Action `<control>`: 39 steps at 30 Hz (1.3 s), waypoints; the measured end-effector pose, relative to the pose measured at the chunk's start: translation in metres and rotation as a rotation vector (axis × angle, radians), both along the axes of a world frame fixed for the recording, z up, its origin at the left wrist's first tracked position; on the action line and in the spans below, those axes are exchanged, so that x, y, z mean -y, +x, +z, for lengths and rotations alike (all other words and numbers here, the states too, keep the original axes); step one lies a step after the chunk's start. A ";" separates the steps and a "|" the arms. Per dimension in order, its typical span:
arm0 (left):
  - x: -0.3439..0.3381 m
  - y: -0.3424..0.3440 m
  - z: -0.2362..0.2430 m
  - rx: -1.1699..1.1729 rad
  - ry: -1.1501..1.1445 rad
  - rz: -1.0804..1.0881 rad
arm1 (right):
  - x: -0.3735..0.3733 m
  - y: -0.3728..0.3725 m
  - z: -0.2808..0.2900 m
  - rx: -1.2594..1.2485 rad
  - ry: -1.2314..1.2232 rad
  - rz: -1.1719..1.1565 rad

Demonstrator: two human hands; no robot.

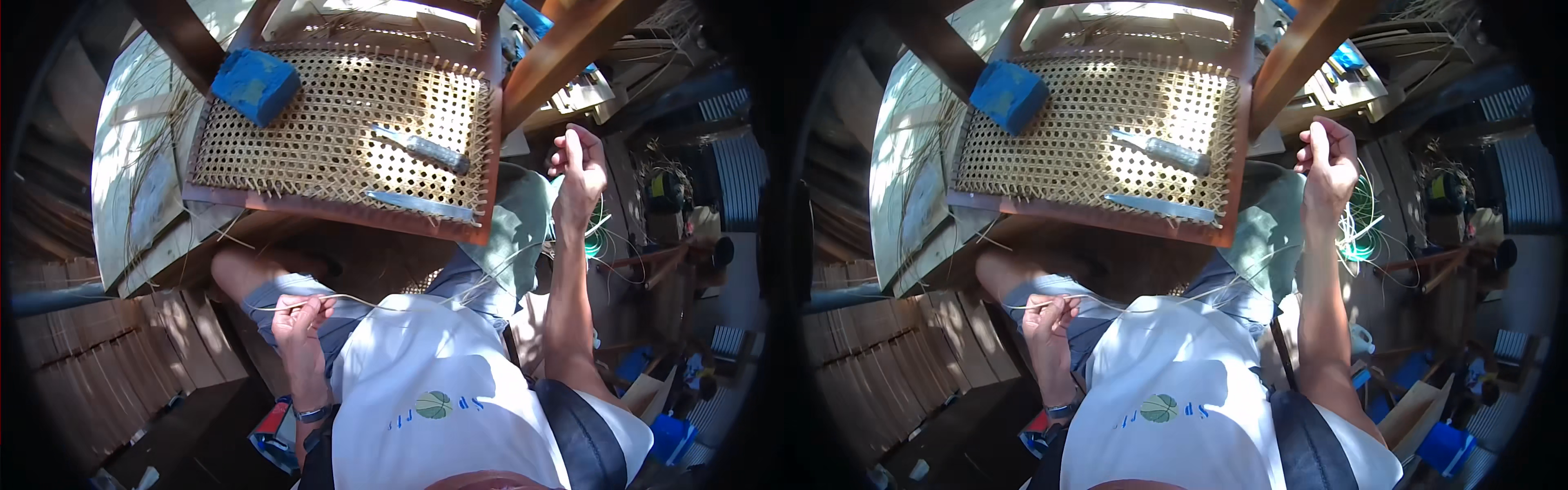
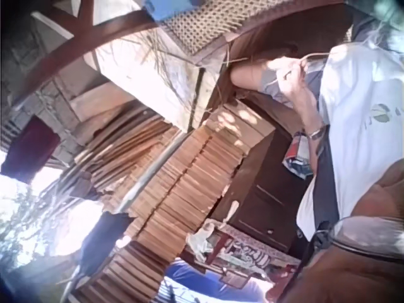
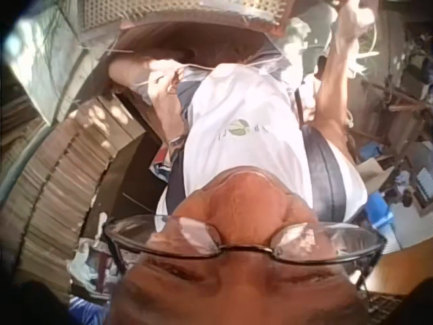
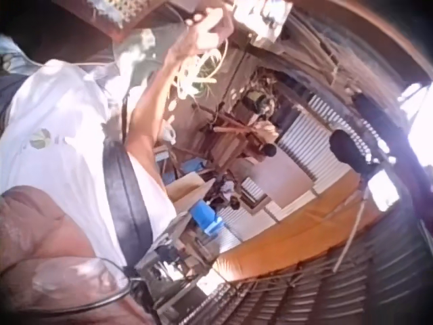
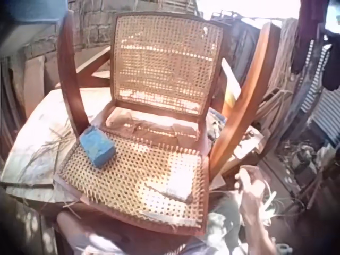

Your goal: Weaving and securing cane mesh onto a wooden chair seat using rattan strands and tools.

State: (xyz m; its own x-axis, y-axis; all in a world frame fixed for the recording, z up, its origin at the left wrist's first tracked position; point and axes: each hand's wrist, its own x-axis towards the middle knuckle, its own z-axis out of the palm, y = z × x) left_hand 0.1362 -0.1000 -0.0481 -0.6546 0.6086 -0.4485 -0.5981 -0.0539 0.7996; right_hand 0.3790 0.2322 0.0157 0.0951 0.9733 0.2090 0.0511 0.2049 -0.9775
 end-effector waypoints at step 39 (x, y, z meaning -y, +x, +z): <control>-0.074 0.060 0.028 0.146 0.048 -0.171 | 0.154 0.089 -0.041 0.640 -0.435 1.235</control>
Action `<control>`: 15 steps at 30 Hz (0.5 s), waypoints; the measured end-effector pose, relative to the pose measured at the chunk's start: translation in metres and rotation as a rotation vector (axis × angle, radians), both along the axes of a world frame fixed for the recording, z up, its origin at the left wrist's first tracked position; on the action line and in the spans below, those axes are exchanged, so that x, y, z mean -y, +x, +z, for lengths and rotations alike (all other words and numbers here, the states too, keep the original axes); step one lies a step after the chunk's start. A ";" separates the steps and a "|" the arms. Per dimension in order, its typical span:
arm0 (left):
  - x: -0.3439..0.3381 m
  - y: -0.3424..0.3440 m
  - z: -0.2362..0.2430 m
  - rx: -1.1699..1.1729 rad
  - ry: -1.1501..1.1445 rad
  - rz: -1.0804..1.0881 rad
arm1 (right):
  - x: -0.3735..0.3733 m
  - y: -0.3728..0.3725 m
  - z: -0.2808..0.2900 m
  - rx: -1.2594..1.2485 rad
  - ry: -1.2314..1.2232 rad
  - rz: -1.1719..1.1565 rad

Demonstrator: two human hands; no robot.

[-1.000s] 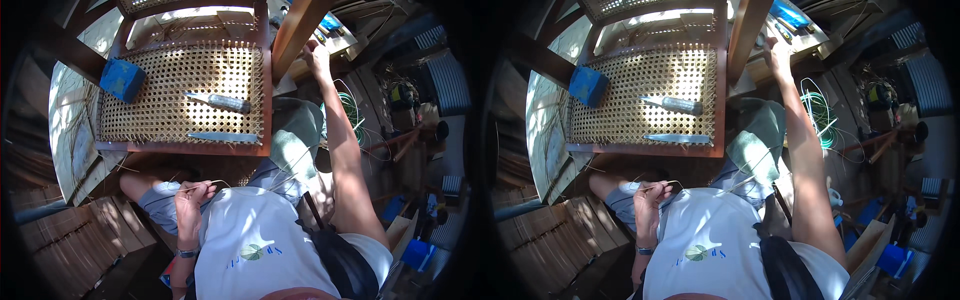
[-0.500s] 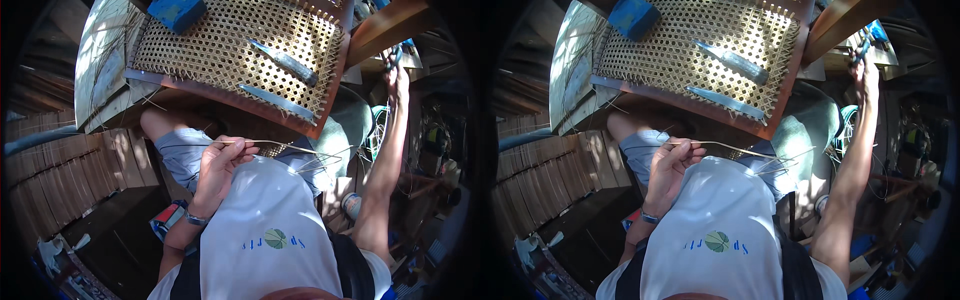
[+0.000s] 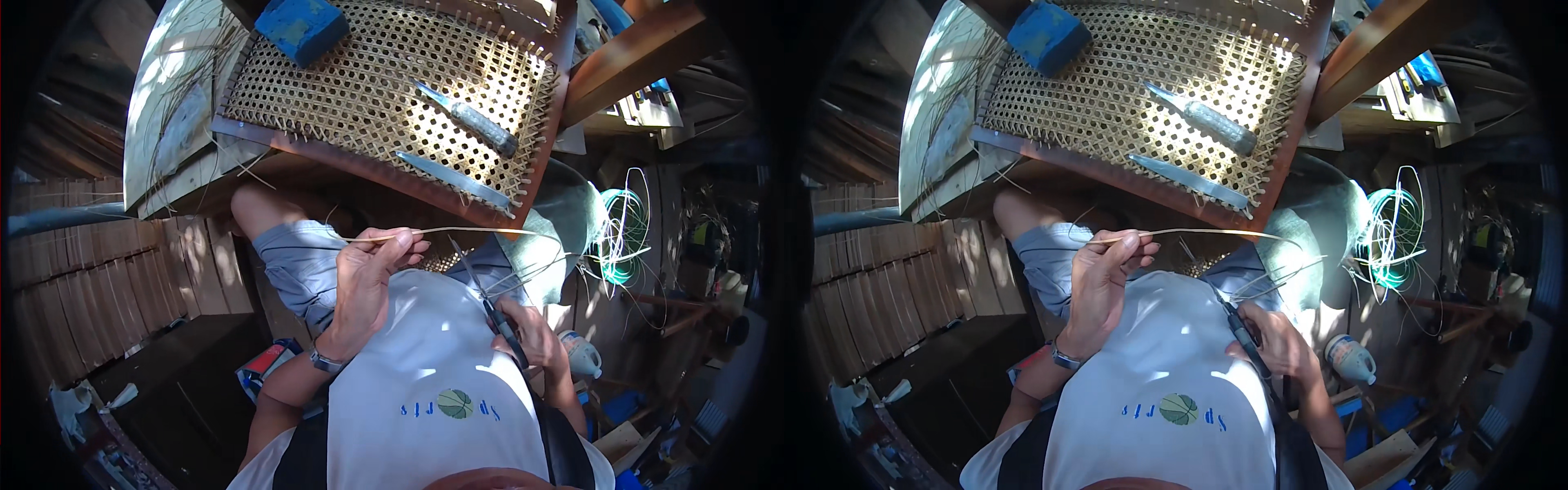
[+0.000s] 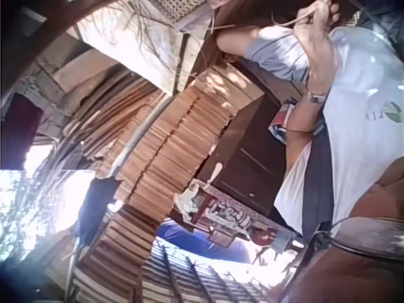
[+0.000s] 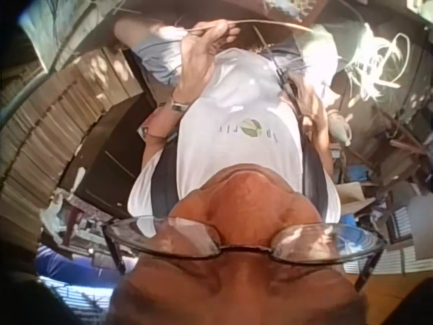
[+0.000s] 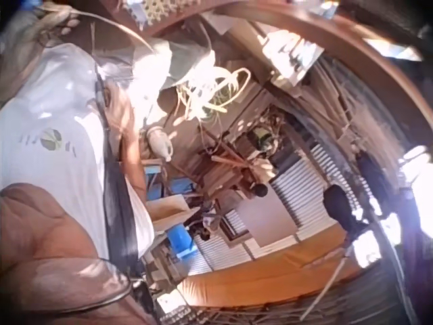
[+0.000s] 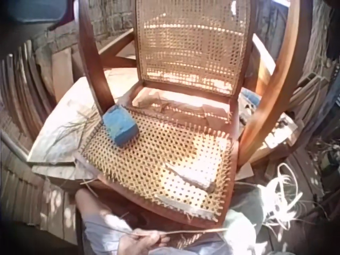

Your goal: Weaving and securing cane mesh onto a wooden chair seat using rattan strands and tools.

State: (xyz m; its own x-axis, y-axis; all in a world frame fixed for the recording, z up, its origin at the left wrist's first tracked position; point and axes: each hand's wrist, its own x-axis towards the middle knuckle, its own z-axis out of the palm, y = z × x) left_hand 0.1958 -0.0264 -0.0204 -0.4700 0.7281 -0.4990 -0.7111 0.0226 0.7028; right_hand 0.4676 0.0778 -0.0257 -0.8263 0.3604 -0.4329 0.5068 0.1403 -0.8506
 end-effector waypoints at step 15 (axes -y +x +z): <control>0.001 0.009 0.000 0.017 -0.001 -0.024 | 0.008 -0.047 0.004 -0.064 -0.002 -0.183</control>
